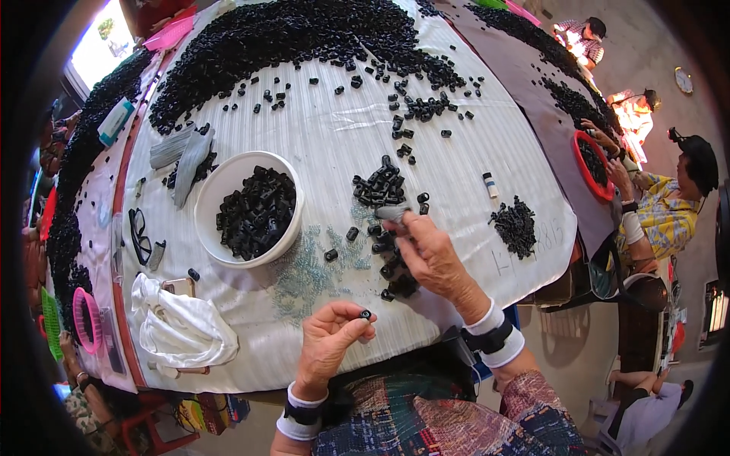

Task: Sorting and preparing small black shoe components at a production table.

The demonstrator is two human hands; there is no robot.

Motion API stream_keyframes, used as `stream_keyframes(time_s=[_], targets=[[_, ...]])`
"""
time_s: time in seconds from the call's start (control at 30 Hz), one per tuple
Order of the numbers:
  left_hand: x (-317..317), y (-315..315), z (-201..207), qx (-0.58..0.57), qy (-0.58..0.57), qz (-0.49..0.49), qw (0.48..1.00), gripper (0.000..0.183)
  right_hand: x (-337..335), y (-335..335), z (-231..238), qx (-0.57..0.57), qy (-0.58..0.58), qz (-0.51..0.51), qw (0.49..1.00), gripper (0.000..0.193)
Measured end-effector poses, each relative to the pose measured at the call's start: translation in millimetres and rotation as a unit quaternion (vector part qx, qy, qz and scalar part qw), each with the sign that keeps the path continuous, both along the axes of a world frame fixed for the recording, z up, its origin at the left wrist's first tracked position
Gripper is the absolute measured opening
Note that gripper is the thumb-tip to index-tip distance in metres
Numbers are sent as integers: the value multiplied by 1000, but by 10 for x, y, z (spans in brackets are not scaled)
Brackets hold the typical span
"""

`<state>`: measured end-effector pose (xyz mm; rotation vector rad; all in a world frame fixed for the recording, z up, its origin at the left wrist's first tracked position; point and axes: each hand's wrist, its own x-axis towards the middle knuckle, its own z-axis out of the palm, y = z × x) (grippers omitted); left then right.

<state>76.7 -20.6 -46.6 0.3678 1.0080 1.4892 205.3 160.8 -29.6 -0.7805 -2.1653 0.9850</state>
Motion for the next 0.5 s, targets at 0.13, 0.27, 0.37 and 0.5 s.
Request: stream_keyframes(time_s=[0.13, 0.27, 0.37, 0.5], targets=[[-1, 2, 4, 10, -5, -3, 1000, 12, -104, 142, -76, 40, -34, -8, 999, 28], [-21, -14, -18, 2, -2, -11, 1000, 13, -190, 385, -108, -44, -31, -43, 998, 29], [-25, -16, -28, 11, -8, -14, 1000, 13, -204, 529, -133, -129, 11, -38, 991, 29], [-32, -5, -28, 19, -28, -16, 999, 16, -133, 597, -45, -205, 70, -73, 973, 30]])
